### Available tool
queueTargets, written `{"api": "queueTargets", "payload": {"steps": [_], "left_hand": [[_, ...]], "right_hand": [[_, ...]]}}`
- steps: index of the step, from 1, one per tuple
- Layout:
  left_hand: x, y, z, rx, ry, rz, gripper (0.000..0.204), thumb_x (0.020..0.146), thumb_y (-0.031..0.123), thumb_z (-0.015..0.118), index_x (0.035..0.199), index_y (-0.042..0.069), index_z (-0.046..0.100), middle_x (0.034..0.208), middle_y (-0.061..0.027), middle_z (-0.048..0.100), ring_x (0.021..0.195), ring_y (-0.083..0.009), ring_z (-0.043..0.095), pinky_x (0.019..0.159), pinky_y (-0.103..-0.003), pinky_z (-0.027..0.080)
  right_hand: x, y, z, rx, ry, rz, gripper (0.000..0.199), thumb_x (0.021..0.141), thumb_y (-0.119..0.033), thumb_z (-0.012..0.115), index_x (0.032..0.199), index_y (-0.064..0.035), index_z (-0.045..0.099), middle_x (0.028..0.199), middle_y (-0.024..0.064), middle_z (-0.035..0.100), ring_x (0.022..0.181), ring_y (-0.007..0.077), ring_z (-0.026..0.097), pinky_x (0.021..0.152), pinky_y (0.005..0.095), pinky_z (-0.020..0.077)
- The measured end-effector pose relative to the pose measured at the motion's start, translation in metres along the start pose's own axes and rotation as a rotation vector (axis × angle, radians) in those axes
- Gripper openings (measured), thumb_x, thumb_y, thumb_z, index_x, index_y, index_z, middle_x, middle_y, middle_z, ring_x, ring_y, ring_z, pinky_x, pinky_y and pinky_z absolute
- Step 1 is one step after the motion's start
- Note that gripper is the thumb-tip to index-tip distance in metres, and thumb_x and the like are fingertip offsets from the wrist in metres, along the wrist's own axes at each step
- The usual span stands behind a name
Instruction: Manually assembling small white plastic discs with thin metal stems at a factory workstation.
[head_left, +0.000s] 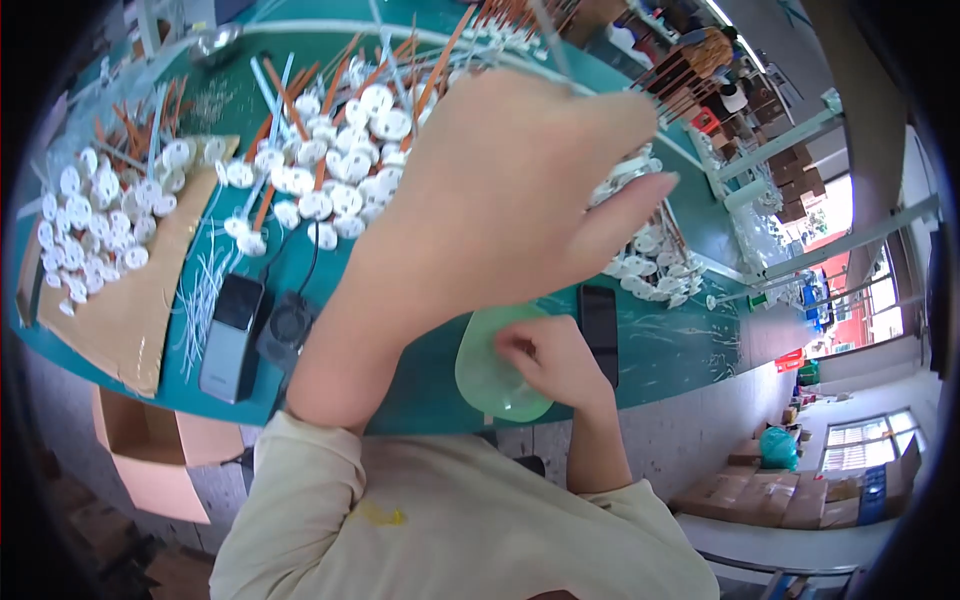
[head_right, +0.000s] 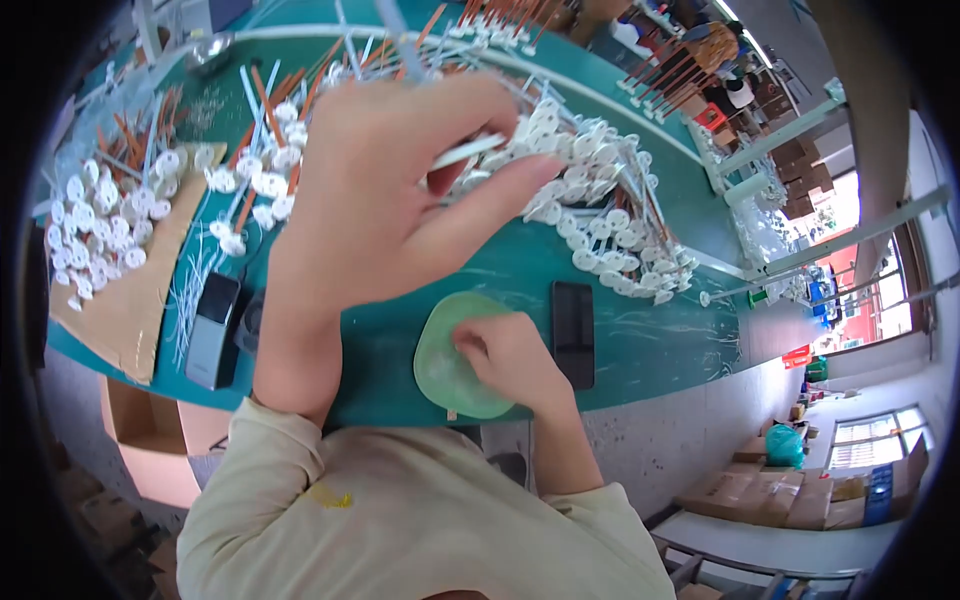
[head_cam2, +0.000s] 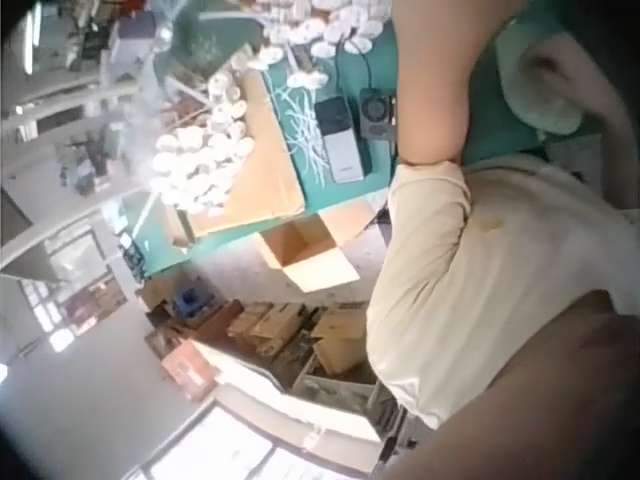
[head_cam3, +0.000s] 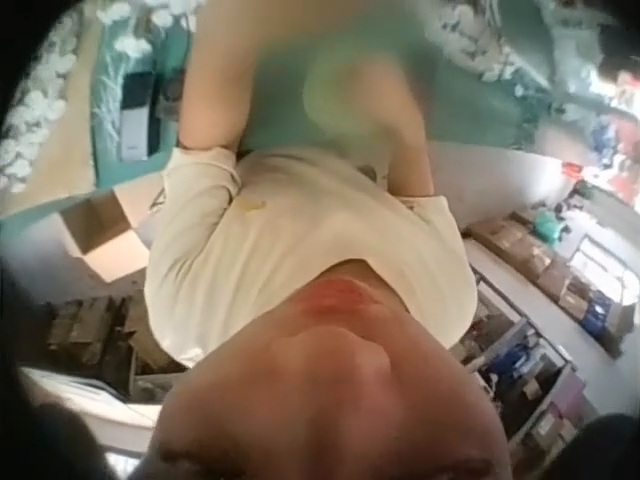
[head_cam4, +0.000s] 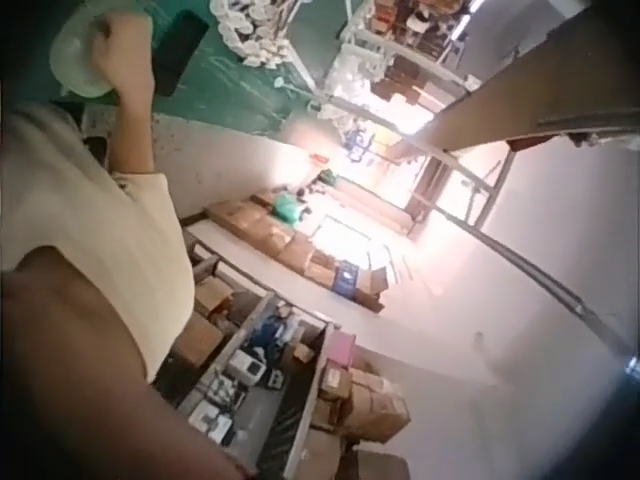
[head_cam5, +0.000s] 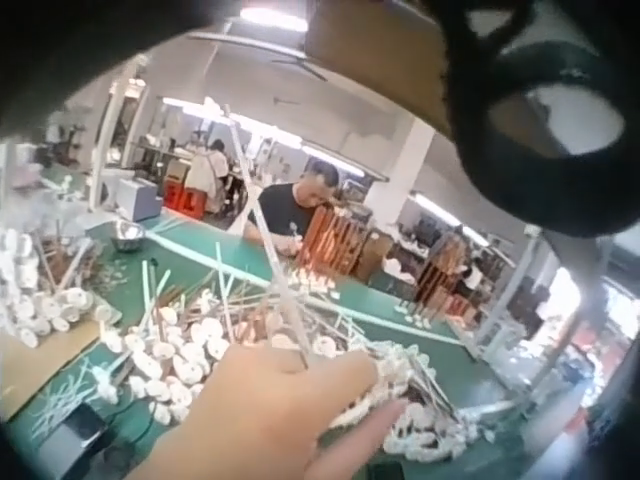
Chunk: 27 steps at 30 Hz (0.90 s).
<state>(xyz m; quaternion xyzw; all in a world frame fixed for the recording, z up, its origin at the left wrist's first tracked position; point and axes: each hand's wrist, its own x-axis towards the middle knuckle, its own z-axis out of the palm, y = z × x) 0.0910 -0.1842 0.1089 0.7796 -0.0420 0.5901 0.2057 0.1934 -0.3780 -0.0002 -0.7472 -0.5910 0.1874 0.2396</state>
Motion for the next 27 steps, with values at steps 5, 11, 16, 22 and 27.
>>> {"api": "queueTargets", "payload": {"steps": [5, 11, 16, 22, 27], "left_hand": [[0.003, 0.009, -0.003, -0.032, -0.049, -0.008, 0.02, 0.079, 0.017, 0.078, 0.077, 0.006, 0.061, 0.055, -0.0054, 0.052, 0.042, -0.0188, 0.048, 0.043, -0.03, 0.032], [0.003, 0.006, -0.007, -0.077, -0.082, -0.102, 0.018, 0.079, 0.014, 0.077, 0.077, 0.005, 0.061, 0.057, -0.0064, 0.054, 0.043, -0.0157, 0.052, 0.043, -0.029, 0.033], [0.005, 0.006, -0.008, -0.084, -0.12, -0.119, 0.018, 0.08, 0.013, 0.077, 0.078, 0.005, 0.061, 0.058, -0.006, 0.056, 0.045, -0.015, 0.055, 0.044, -0.028, 0.036], [0.006, 0.011, -0.009, -0.072, -0.16, -0.126, 0.016, 0.081, 0.012, 0.076, 0.078, 0.004, 0.062, 0.058, -0.0067, 0.057, 0.045, -0.0167, 0.056, 0.044, -0.029, 0.036], [0.004, 0.011, -0.008, -0.078, -0.167, -0.128, 0.01, 0.085, 0.007, 0.07, 0.08, 0.003, 0.063, 0.059, -0.0074, 0.059, 0.048, -0.0186, 0.059, 0.046, -0.029, 0.039]], "right_hand": [[-0.011, 0.001, -0.022, 0.01, -0.028, 0.035, 0.012, 0.081, -0.007, 0.063, 0.089, -0.0001, 0.069, 0.085, 0.0202, 0.068, 0.081, 0.0386, 0.066, 0.073, 0.0436, 0.0525], [-0.007, 0.026, 0.009, -0.086, 0.087, 0.032, 0.01, 0.08, -0.005, 0.062, 0.089, -0.0002, 0.063, 0.087, 0.0182, 0.064, 0.086, 0.0387, 0.063, 0.076, 0.0442, 0.0505], [0.011, 0.009, 0.023, -0.028, 0.143, -0.034, 0.01, 0.082, -0.006, 0.06, 0.089, -0.0008, 0.062, 0.091, 0.0185, 0.064, 0.09, 0.039, 0.062, 0.079, 0.0463, 0.0502], [0.036, 0.007, 0.026, -0.067, 0.096, -0.051, 0.014, 0.082, -0.008, 0.06, 0.094, -0.002, 0.063, 0.094, 0.017, 0.065, 0.093, 0.0383, 0.062, 0.082, 0.0477, 0.0496], [0.047, -0.015, -0.023, -0.055, 0.093, -0.244, 0.012, 0.081, -0.01, 0.065, 0.089, -0.0027, 0.067, 0.089, 0.0152, 0.066, 0.087, 0.0364, 0.064, 0.078, 0.0449, 0.0512]]}}
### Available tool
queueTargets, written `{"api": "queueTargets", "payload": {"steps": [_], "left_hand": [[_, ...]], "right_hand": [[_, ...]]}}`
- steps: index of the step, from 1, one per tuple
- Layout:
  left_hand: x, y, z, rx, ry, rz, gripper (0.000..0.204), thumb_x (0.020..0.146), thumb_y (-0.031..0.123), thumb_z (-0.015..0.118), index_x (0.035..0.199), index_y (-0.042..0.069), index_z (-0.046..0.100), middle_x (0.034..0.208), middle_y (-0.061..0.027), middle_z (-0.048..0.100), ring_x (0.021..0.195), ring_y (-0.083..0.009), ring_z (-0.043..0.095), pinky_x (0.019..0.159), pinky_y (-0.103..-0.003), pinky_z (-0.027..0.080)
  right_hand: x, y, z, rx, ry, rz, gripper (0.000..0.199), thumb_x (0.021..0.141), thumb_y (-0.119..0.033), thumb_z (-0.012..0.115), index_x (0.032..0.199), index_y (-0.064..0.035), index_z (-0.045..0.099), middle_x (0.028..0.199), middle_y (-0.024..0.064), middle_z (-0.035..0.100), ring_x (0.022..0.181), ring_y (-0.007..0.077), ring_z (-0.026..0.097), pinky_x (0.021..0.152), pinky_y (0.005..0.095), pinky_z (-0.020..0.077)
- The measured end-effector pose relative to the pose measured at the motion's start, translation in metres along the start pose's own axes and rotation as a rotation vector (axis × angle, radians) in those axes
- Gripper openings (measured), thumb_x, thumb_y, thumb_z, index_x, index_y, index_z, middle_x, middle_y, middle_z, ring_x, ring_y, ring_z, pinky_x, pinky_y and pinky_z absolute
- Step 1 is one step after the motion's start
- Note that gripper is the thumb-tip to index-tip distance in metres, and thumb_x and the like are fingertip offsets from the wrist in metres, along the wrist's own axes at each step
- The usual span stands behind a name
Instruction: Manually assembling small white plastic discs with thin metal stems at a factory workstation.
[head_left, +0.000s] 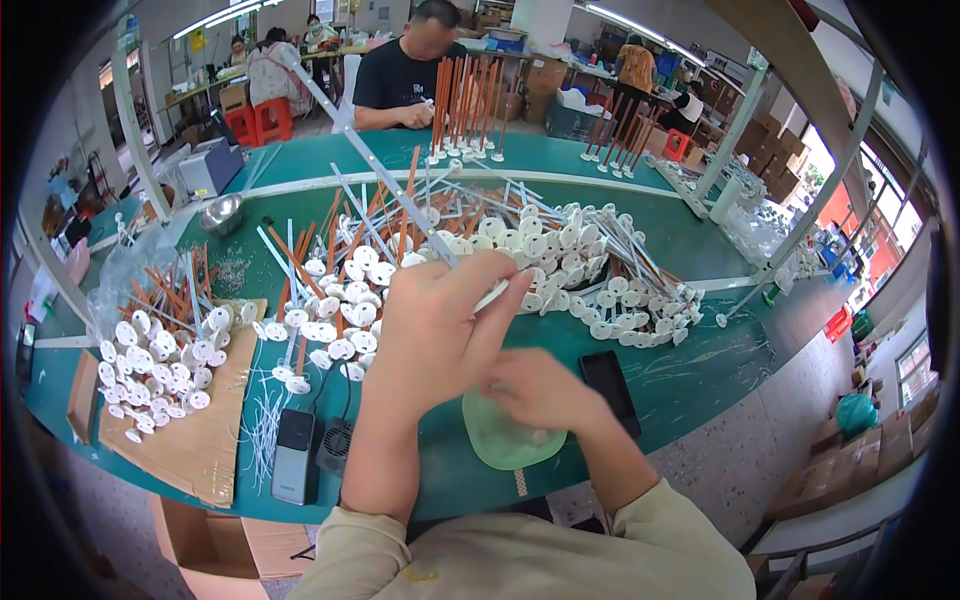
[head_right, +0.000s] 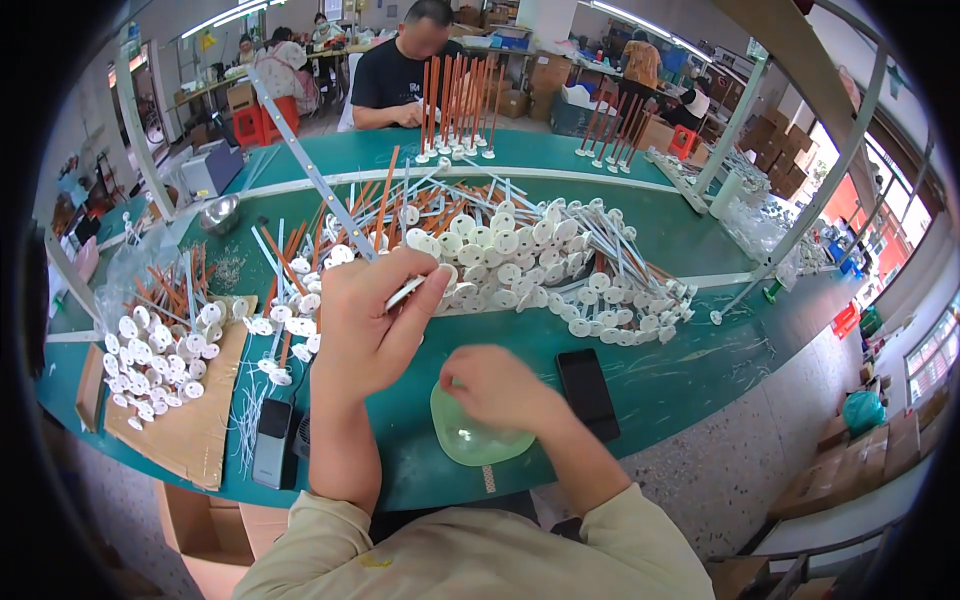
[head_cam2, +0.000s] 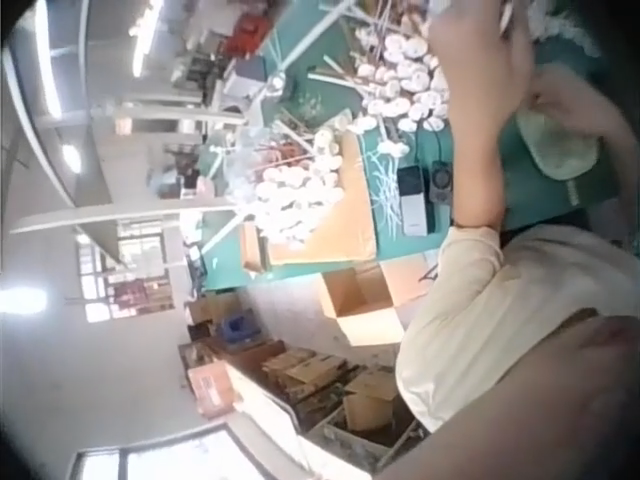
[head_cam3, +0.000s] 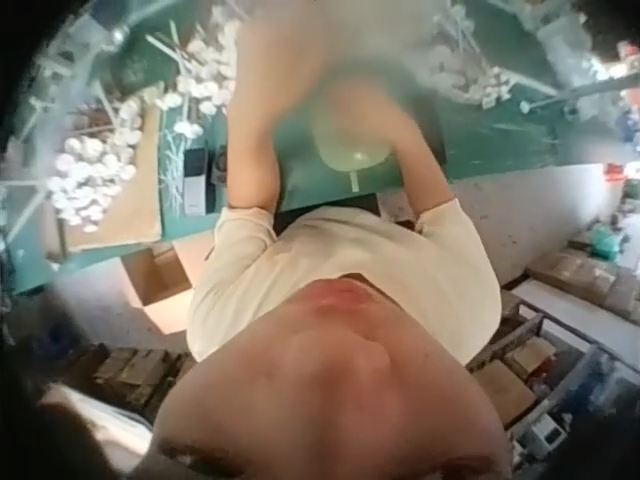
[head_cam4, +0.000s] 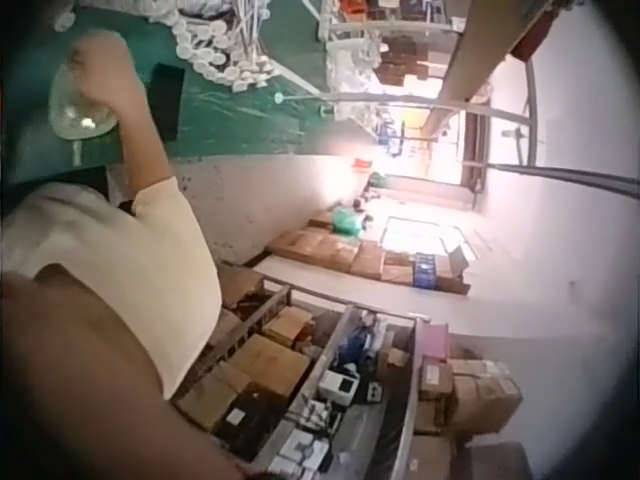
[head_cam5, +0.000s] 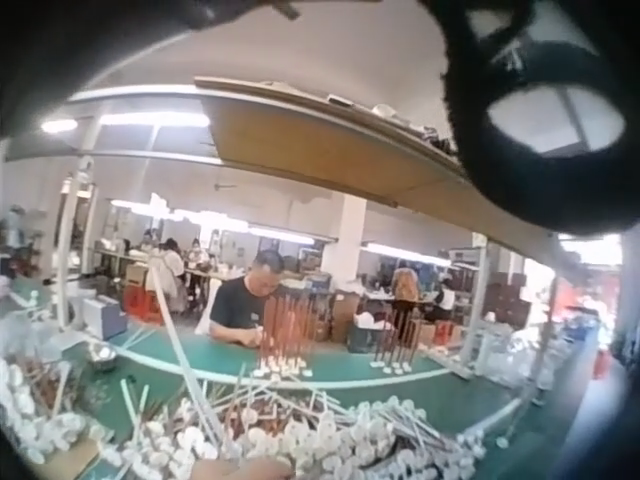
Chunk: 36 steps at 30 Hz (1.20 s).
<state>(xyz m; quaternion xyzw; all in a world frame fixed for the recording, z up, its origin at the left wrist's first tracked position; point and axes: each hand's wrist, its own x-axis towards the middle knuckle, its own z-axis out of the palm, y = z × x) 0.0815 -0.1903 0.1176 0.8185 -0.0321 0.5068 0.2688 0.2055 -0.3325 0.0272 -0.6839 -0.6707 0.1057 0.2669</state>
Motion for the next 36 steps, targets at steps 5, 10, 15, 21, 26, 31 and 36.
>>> {"api": "queueTargets", "payload": {"steps": [5, 10, 15, 21, 26, 31, 36], "left_hand": [[0.004, 0.01, 0.009, -0.062, 0.044, 0.047, 0.005, 0.088, 0.004, 0.066, 0.087, 0.0, 0.066, 0.07, -0.0098, 0.066, 0.058, -0.0178, 0.064, 0.052, -0.028, 0.045], [0.003, 0.014, 0.024, -0.22, 0.045, -0.026, 0.003, 0.087, 0.003, 0.067, 0.09, 0.001, 0.066, 0.075, -0.0108, 0.068, 0.058, -0.0198, 0.064, 0.052, -0.029, 0.045], [0.003, 0.013, 0.03, -0.215, 0.06, -0.01, 0.008, 0.085, 0.001, 0.069, 0.093, 0.002, 0.067, 0.078, -0.0123, 0.068, 0.058, -0.0245, 0.065, 0.05, -0.03, 0.045], [0.004, 0.008, 0.032, -0.131, 0.06, 0.043, 0.011, 0.082, -0.003, 0.07, 0.092, 0.001, 0.068, 0.077, -0.0123, 0.069, 0.059, -0.0255, 0.066, 0.053, -0.029, 0.047], [0.005, 0.006, 0.028, -0.086, 0.045, 0.031, 0.008, 0.083, -0.004, 0.068, 0.09, 0.0, 0.068, 0.075, -0.0118, 0.069, 0.061, -0.0229, 0.068, 0.054, -0.028, 0.048], [0.004, 0.001, 0.025, -0.166, 0.126, -0.075, 0.011, 0.094, 0.002, 0.059, 0.089, -0.003, 0.067, 0.077, -0.0084, 0.07, 0.059, -0.0096, 0.059, 0.054, -0.023, 0.045], [0.005, -0.001, 0.022, -0.241, 0.095, -0.089, 0.013, 0.095, 0.003, 0.058, 0.089, -0.003, 0.067, 0.077, -0.0091, 0.07, 0.06, -0.0096, 0.059, 0.055, -0.023, 0.046]], "right_hand": [[0.011, -0.045, -0.078, 0.393, 0.68, 0.019, 0.01, 0.086, -0.003, 0.069, 0.096, -0.0017, 0.069, 0.087, 0.0093, 0.071, 0.077, 0.0175, 0.07, 0.055, 0.0285, 0.0511], [0.018, -0.043, -0.076, 1.247, 0.759, -0.13, 0.009, 0.092, 0.003, 0.063, 0.101, 0.0024, 0.065, 0.092, 0.0113, 0.069, 0.073, 0.0114, 0.066, 0.048, 0.0196, 0.0464], [0.021, -0.035, -0.078, 1.2, 0.68, -0.156, 0.01, 0.091, 0.004, 0.065, 0.1, 0.0027, 0.066, 0.099, 0.0107, 0.067, 0.077, 0.01, 0.063, 0.047, 0.0192, 0.0442], [0.022, -0.031, -0.08, 1.162, 0.604, -0.132, 0.009, 0.089, 0.005, 0.067, 0.098, 0.0031, 0.067, 0.1, 0.0097, 0.066, 0.077, 0.0086, 0.062, 0.047, 0.0195, 0.0447], [0.018, -0.035, -0.085, 0.927, 0.639, -0.08, 0.006, 0.089, 0.004, 0.067, 0.095, 0.0025, 0.068, 0.098, 0.0093, 0.066, 0.077, 0.0084, 0.062, 0.048, 0.019, 0.0453], [0.013, -0.014, -0.092, 0.057, 0.267, -0.239, 0.008, 0.078, -0.002, 0.072, 0.086, -0.0025, 0.071, 0.084, 0.0088, 0.07, 0.069, 0.0217, 0.066, 0.055, 0.0316, 0.0505], [0.031, 0.009, -0.06, -0.172, -0.272, -0.061, 0.01, 0.073, -0.009, 0.071, 0.081, -0.004, 0.07, 0.08, 0.013, 0.069, 0.073, 0.0328, 0.066, 0.065, 0.0417, 0.0519]]}}
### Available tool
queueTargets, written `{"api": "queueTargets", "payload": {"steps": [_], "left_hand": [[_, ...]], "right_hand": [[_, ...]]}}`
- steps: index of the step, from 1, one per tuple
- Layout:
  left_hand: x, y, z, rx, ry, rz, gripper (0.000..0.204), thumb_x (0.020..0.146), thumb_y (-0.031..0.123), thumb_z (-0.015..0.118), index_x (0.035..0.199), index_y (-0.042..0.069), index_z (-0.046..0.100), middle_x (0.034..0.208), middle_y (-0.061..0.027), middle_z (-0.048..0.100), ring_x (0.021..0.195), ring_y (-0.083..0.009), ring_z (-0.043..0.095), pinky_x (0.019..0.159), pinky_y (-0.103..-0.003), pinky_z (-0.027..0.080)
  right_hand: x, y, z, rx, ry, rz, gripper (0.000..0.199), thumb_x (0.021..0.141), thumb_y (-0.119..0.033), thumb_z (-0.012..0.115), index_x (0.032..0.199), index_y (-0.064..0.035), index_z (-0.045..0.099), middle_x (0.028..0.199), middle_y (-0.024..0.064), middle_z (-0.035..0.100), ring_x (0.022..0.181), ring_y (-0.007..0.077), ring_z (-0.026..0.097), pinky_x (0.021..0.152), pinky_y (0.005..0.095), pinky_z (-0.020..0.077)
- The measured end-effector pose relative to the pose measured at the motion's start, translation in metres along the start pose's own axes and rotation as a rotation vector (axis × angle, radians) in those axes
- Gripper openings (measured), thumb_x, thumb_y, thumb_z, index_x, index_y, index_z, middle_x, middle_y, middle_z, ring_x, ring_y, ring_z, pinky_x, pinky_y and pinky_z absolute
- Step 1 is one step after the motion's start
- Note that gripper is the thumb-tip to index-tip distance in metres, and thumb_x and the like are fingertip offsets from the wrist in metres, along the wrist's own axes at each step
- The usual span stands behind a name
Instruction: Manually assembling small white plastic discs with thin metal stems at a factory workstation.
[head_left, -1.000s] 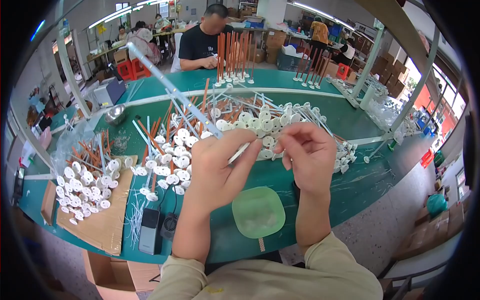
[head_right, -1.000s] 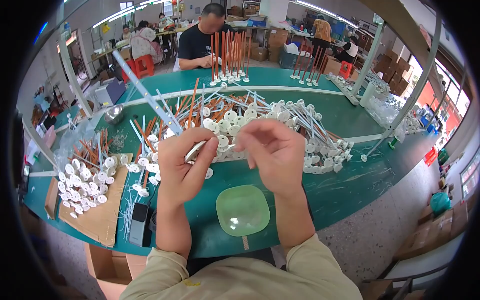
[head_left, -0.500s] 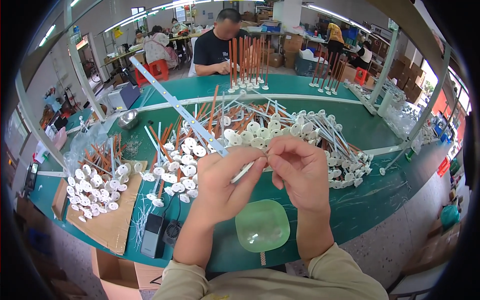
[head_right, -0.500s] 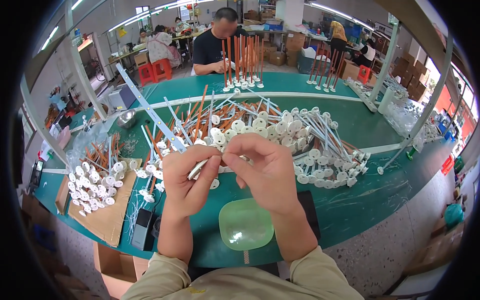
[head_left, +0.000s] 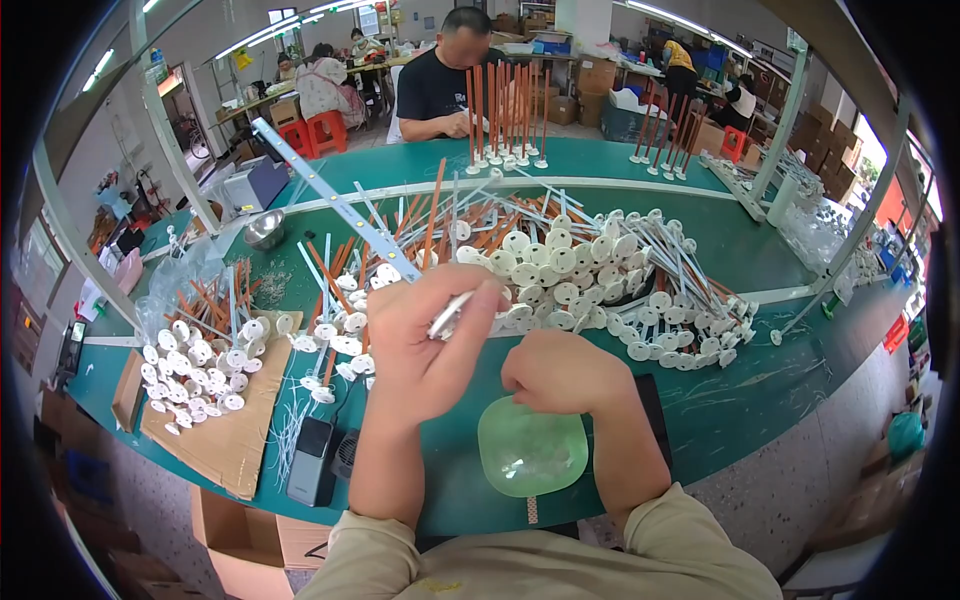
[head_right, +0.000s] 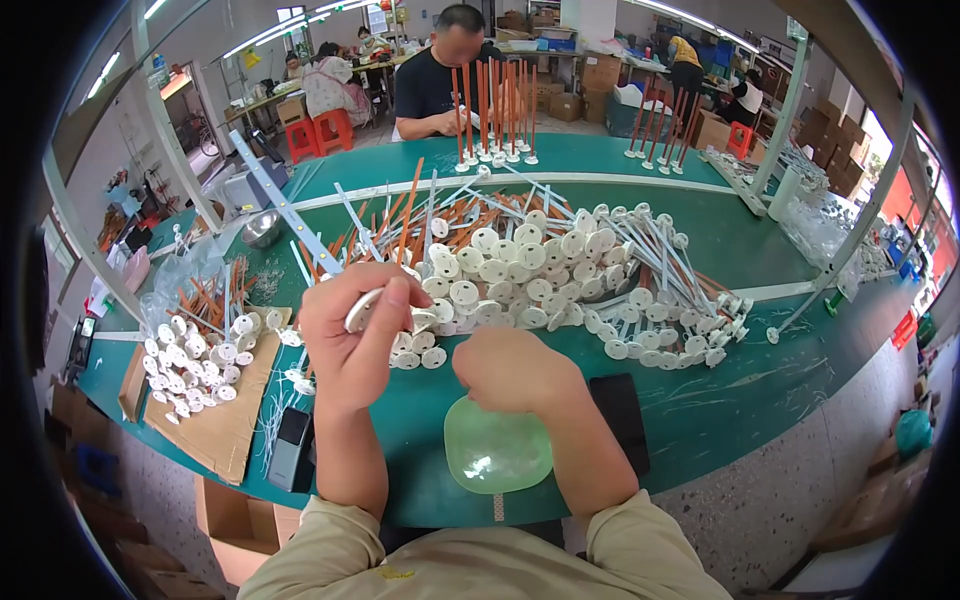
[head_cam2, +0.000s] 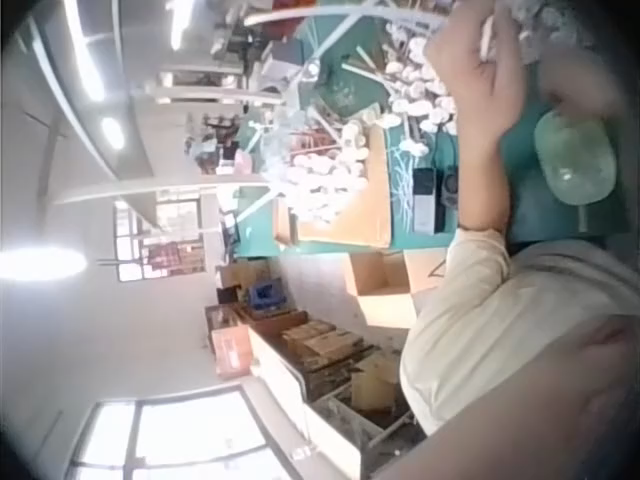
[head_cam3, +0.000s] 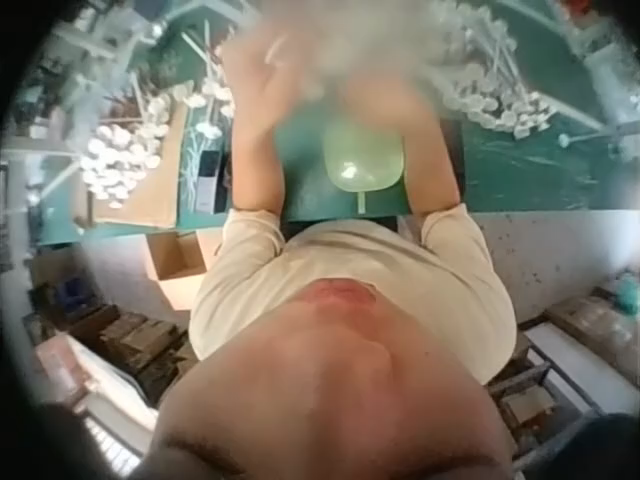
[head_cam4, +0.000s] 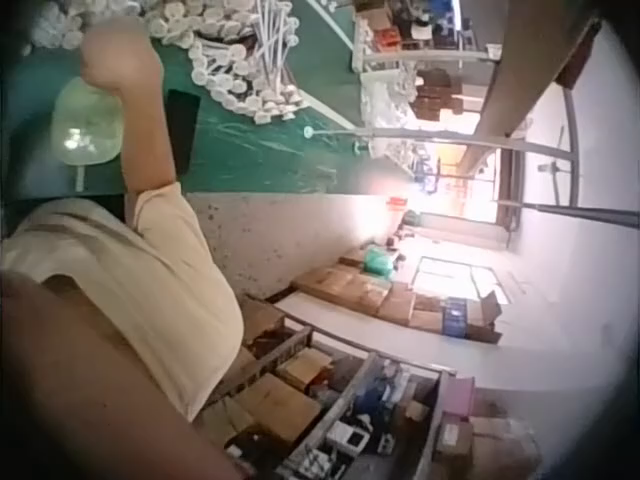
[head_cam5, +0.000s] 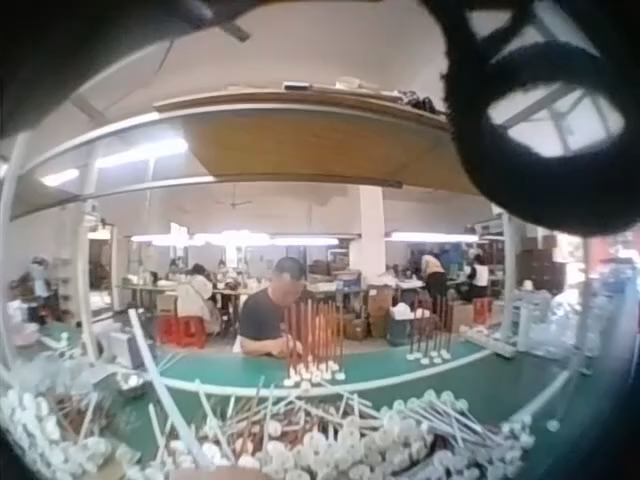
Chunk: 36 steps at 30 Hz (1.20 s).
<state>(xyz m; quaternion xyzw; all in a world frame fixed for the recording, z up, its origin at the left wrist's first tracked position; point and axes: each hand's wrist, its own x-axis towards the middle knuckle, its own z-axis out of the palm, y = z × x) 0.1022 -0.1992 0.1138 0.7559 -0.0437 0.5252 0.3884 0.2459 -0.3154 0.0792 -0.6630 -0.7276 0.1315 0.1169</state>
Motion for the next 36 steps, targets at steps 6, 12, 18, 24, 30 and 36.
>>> {"api": "queueTargets", "payload": {"steps": [6, 12, 18, 24, 30, 36], "left_hand": [[-0.004, 0.002, -0.001, -0.057, -0.036, 0.017, 0.014, 0.095, 0.004, 0.058, 0.089, -0.004, 0.067, 0.077, -0.0096, 0.07, 0.062, -0.0113, 0.062, 0.055, -0.024, 0.049], [-0.007, 0.012, 0.003, -0.227, 0.039, -0.092, 0.005, 0.091, 0.0, 0.062, 0.09, -0.001, 0.067, 0.07, -0.0076, 0.067, 0.059, -0.0136, 0.064, 0.056, -0.024, 0.047], [-0.008, 0.011, 0.01, -0.163, -0.058, 0.004, 0.003, 0.09, 0.0, 0.063, 0.09, -0.001, 0.066, 0.067, -0.0065, 0.066, 0.056, -0.0132, 0.063, 0.052, -0.024, 0.045], [-0.01, 0.021, 0.011, -0.153, -0.05, 0.045, 0.002, 0.09, 0.0, 0.064, 0.089, 0.0, 0.065, 0.067, -0.008, 0.064, 0.056, -0.014, 0.062, 0.052, -0.025, 0.044], [-0.011, 0.012, 0.016, -0.471, -0.031, -0.053, 0.013, 0.099, 0.012, 0.055, 0.097, 0.001, 0.063, 0.072, -0.0014, 0.057, 0.063, -0.0097, 0.053, 0.057, -0.024, 0.041], [-0.019, 0.015, 0.028, -0.472, -0.02, -0.093, 0.085, 0.094, 0.078, 0.018, 0.111, 0.002, 0.053, 0.099, -0.0047, 0.053, 0.085, -0.0106, 0.049, 0.073, -0.027, 0.041]], "right_hand": [[0.004, -0.02, -0.018, 0.229, 0.592, -0.094, 0.008, 0.08, -0.004, 0.069, 0.087, -0.0024, 0.072, 0.081, 0.0104, 0.072, 0.07, 0.0221, 0.067, 0.058, 0.0338, 0.0507], [-0.006, -0.036, -0.016, 0.852, 1.136, -0.334, 0.014, 0.088, 0.005, 0.066, 0.102, 0.0037, 0.07, 0.093, 0.0108, 0.068, 0.071, 0.0098, 0.06, 0.053, 0.022, 0.0454], [-0.004, -0.041, -0.014, 0.907, 1.14, -0.428, 0.01, 0.089, 0.003, 0.068, 0.099, 0.0049, 0.066, 0.097, 0.0111, 0.064, 0.066, 0.009, 0.055, 0.052, 0.0216, 0.044], [-0.019, -0.053, -0.021, 0.839, 1.112, -0.415, 0.007, 0.089, 0.007, 0.065, 0.095, 0.0023, 0.065, 0.095, 0.0072, 0.063, 0.084, 0.0112, 0.062, 0.066, 0.022, 0.054], [-0.014, -0.061, -0.013, 0.532, 1.347, -0.438, 0.005, 0.093, 0.005, 0.062, 0.097, 0.0045, 0.061, 0.096, 0.0073, 0.061, 0.067, 0.009, 0.055, 0.052, 0.0213, 0.0457], [-0.007, -0.079, 0.002, 0.164, 1.386, -0.315, 0.006, 0.09, 0.008, 0.062, 0.095, 0.0048, 0.062, 0.091, 0.0108, 0.062, 0.067, 0.0129, 0.061, 0.056, 0.0229, 0.0511]]}}
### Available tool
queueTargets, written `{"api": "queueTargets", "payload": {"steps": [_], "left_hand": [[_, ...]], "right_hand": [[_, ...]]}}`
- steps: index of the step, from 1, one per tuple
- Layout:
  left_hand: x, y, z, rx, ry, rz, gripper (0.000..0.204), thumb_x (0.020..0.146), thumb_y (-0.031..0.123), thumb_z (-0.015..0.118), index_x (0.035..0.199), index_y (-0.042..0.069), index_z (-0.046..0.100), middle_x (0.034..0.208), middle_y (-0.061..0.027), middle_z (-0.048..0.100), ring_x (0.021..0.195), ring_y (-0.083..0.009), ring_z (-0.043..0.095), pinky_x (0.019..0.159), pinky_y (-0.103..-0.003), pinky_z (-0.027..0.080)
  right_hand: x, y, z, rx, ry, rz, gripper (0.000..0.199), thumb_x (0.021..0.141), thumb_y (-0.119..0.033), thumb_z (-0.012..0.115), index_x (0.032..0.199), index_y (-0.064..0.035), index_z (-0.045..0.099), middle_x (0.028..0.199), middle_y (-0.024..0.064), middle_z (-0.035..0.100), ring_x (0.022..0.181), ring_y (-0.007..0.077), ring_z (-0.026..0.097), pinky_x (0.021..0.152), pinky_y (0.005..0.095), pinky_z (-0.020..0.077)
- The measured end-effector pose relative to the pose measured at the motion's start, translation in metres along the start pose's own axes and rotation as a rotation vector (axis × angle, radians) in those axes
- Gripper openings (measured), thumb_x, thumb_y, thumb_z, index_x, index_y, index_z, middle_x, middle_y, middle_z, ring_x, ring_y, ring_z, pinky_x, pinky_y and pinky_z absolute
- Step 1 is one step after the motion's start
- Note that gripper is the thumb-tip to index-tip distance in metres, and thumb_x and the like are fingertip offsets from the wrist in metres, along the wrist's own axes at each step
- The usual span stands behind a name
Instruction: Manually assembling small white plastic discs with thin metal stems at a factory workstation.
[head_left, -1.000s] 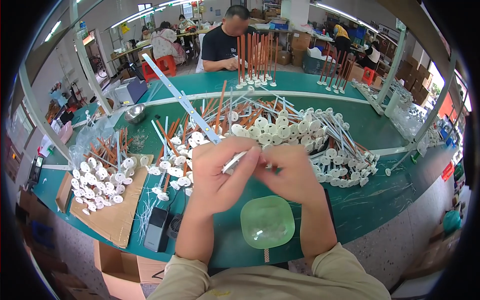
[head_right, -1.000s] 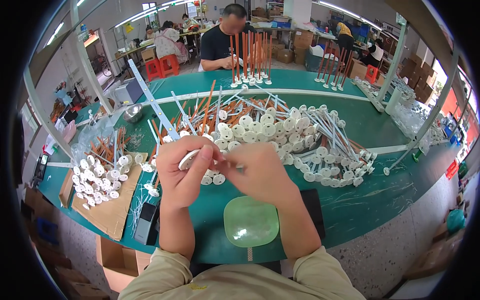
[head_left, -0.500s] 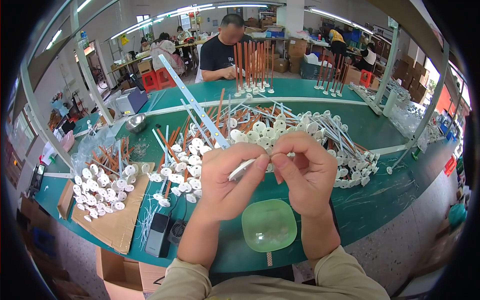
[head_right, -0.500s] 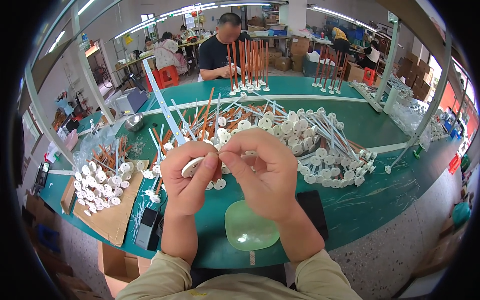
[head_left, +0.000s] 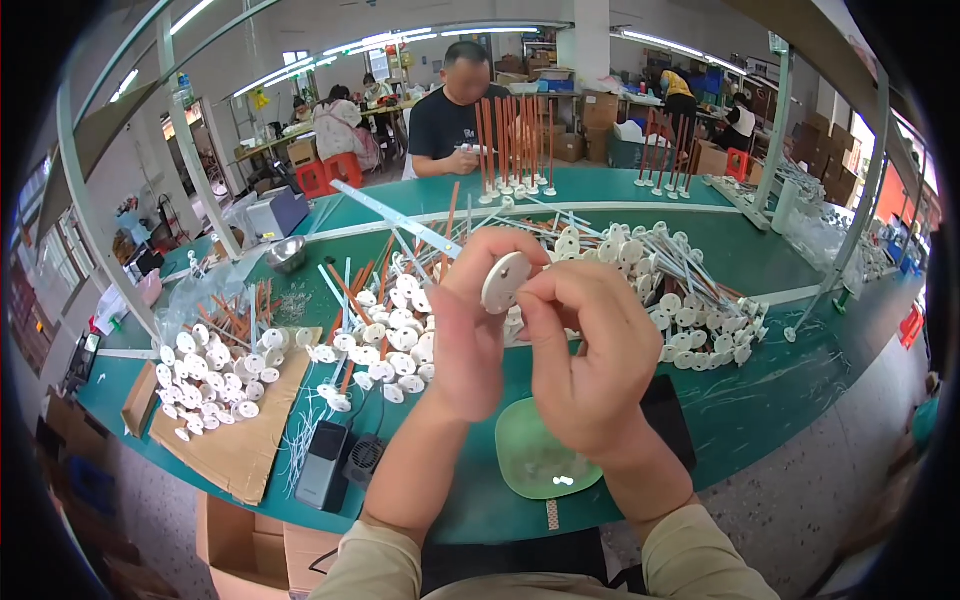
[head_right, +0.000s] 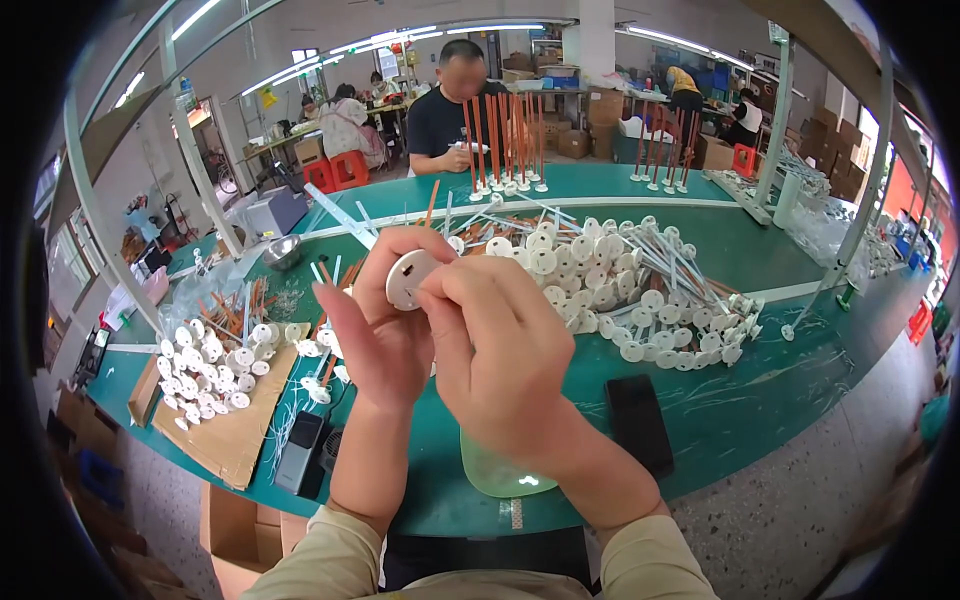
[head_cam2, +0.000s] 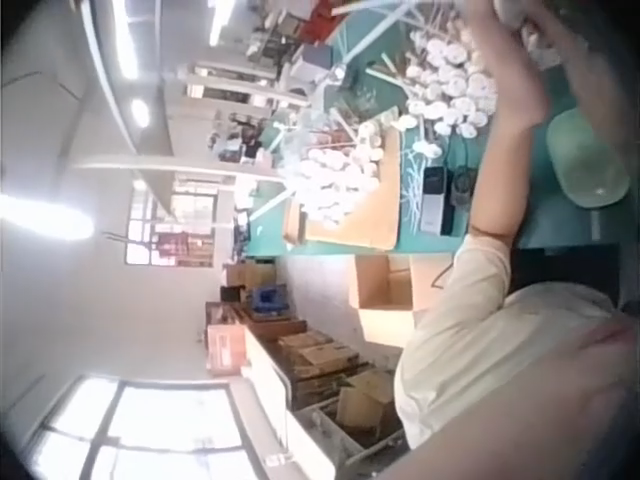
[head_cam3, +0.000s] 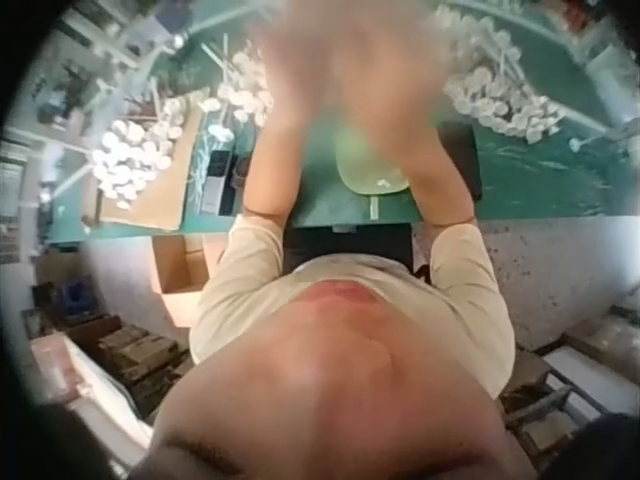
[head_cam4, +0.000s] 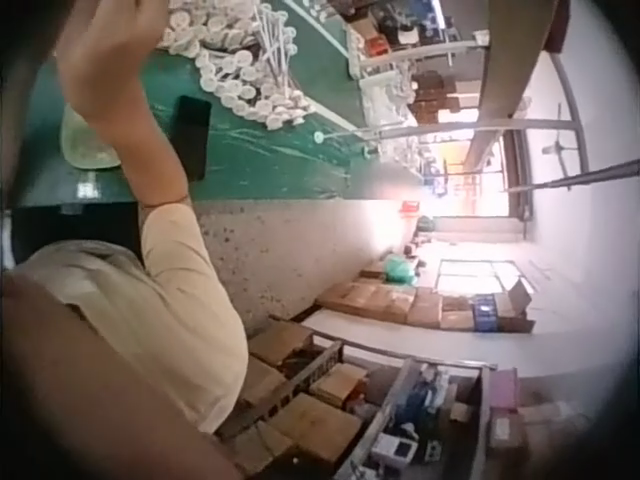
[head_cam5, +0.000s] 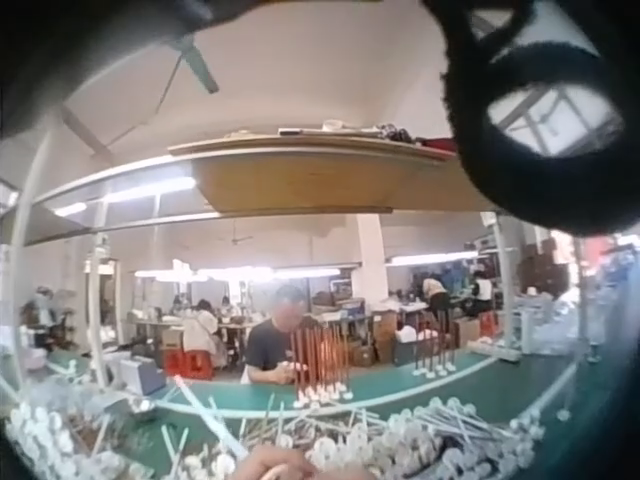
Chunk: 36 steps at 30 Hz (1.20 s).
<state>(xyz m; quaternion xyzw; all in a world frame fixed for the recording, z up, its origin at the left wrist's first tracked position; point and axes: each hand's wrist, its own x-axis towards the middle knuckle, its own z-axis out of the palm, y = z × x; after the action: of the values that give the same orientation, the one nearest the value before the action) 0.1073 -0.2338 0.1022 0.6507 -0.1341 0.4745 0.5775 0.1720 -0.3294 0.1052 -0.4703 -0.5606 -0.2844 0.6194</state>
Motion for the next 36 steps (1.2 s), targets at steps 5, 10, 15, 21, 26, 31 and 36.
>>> {"api": "queueTargets", "payload": {"steps": [5, 10, 15, 21, 26, 31, 36], "left_hand": [[-0.005, 0.0, 0.004, -0.051, 0.031, 0.071, 0.093, 0.091, 0.082, 0.008, 0.111, 0.001, 0.05, 0.1, -0.0064, 0.056, 0.09, -0.0128, 0.052, 0.08, -0.025, 0.041], [-0.005, 0.005, 0.006, 0.017, 0.033, 0.06, 0.095, 0.089, 0.084, 0.007, 0.112, 0.001, 0.049, 0.099, -0.006, 0.054, 0.087, -0.0131, 0.05, 0.08, -0.025, 0.04], [-0.005, 0.003, 0.002, 0.036, -0.074, 0.186, 0.086, 0.092, 0.08, 0.019, 0.122, 0.004, 0.045, 0.096, -0.0023, 0.046, 0.084, -0.0078, 0.042, 0.067, -0.021, 0.036], [-0.01, 0.02, 0.015, 0.116, -0.034, 0.018, 0.062, 0.097, 0.06, 0.038, 0.126, 0.005, 0.042, 0.096, -0.0032, 0.046, 0.085, -0.0094, 0.044, 0.069, -0.022, 0.041], [-0.013, 0.013, 0.009, -0.012, 0.048, 0.016, 0.11, 0.077, 0.095, 0.007, 0.122, 0.001, 0.043, 0.103, -0.0059, 0.05, 0.089, -0.0131, 0.048, 0.079, -0.027, 0.041], [-0.005, 0.016, 0.006, -0.047, 0.011, -0.131, 0.103, 0.081, 0.091, 0.006, 0.12, 0.005, 0.045, 0.101, -0.0021, 0.051, 0.084, -0.01, 0.045, 0.07, -0.023, 0.036], [-0.006, 0.015, 0.005, -0.014, -0.041, -0.169, 0.096, 0.085, 0.089, 0.008, 0.12, 0.008, 0.046, 0.099, 0.0007, 0.051, 0.078, -0.0074, 0.043, 0.063, -0.022, 0.031]], "right_hand": [[-0.001, -0.007, 0.003, -0.111, 0.045, -0.059, 0.008, 0.088, 0.009, 0.063, 0.094, 0.0051, 0.062, 0.091, 0.0125, 0.063, 0.067, 0.0144, 0.064, 0.055, 0.0241, 0.0524], [-0.004, -0.006, 0.005, -0.072, 0.045, -0.008, 0.009, 0.088, 0.011, 0.063, 0.095, 0.0058, 0.062, 0.091, 0.0127, 0.063, 0.069, 0.0149, 0.064, 0.056, 0.0241, 0.0536], [-0.002, -0.007, 0.004, -0.07, 0.023, -0.063, 0.008, 0.087, 0.01, 0.064, 0.094, 0.0068, 0.063, 0.09, 0.0134, 0.063, 0.069, 0.0173, 0.064, 0.058, 0.0251, 0.0529], [-0.001, -0.006, 0.004, -0.12, 0.105, -0.185, 0.008, 0.083, 0.009, 0.069, 0.09, 0.0068, 0.065, 0.086, 0.0163, 0.066, 0.067, 0.0226, 0.063, 0.057, 0.0284, 0.0493], [0.01, -0.001, -0.005, 0.118, -0.067, -0.098, 0.011, 0.083, 0.006, 0.072, 0.094, 0.0071, 0.068, 0.086, 0.0144, 0.068, 0.069, 0.0182, 0.065, 0.057, 0.0264, 0.0503], [0.013, 0.006, -0.013, 0.461, -0.143, 0.263, 0.008, 0.087, 0.006, 0.068, 0.095, 0.0081, 0.068, 0.089, 0.0127, 0.069, 0.069, 0.0159, 0.068, 0.057, 0.0245, 0.0548], [0.012, 0.006, -0.016, 0.529, -0.169, 0.384, 0.006, 0.09, 0.007, 0.064, 0.095, 0.009, 0.066, 0.089, 0.0122, 0.068, 0.068, 0.0155, 0.068, 0.058, 0.0242, 0.0564]]}}
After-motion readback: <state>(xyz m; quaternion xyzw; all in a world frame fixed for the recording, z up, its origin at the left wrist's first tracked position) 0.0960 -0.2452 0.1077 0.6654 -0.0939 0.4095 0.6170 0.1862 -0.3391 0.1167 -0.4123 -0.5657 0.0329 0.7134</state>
